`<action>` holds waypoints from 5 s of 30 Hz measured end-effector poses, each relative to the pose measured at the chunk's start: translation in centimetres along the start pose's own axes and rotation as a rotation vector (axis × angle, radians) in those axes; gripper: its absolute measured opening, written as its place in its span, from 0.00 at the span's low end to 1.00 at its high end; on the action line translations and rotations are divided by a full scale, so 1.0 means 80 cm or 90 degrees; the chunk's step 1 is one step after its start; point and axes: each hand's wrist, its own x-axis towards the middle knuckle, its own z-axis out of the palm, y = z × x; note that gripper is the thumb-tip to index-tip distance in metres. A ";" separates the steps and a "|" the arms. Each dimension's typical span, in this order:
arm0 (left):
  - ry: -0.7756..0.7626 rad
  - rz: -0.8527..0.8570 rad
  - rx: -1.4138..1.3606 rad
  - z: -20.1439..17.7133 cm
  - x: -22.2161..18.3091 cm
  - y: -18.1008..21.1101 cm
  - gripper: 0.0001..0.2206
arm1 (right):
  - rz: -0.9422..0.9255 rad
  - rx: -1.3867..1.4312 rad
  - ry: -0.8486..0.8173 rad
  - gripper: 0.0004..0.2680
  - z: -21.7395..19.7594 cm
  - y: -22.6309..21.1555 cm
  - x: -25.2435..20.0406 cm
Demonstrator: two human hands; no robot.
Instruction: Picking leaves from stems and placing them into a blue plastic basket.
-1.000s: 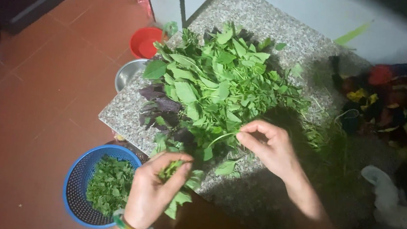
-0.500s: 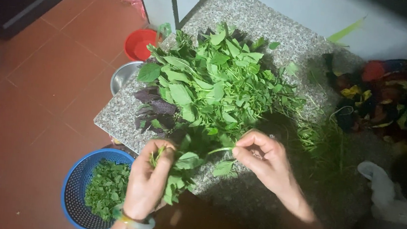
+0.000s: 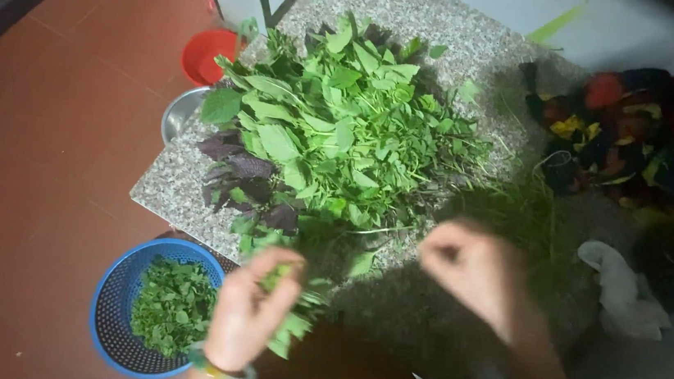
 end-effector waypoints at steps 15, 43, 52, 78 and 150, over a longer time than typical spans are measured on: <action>0.056 -0.022 -0.015 -0.025 -0.015 -0.004 0.06 | -0.113 -0.104 -0.026 0.08 0.092 0.035 0.038; -0.011 0.117 0.170 0.024 0.006 0.018 0.07 | -0.267 0.068 0.062 0.05 0.033 -0.056 0.012; 0.108 -0.097 0.044 -0.023 0.015 -0.003 0.12 | 0.099 -0.194 0.074 0.16 -0.032 0.078 0.013; -0.023 -0.166 0.104 -0.028 0.005 0.005 0.10 | 0.096 0.144 0.069 0.09 -0.062 -0.065 0.159; 0.084 -0.113 -0.204 -0.050 0.027 0.027 0.17 | -0.172 0.477 -0.208 0.03 0.007 -0.149 0.117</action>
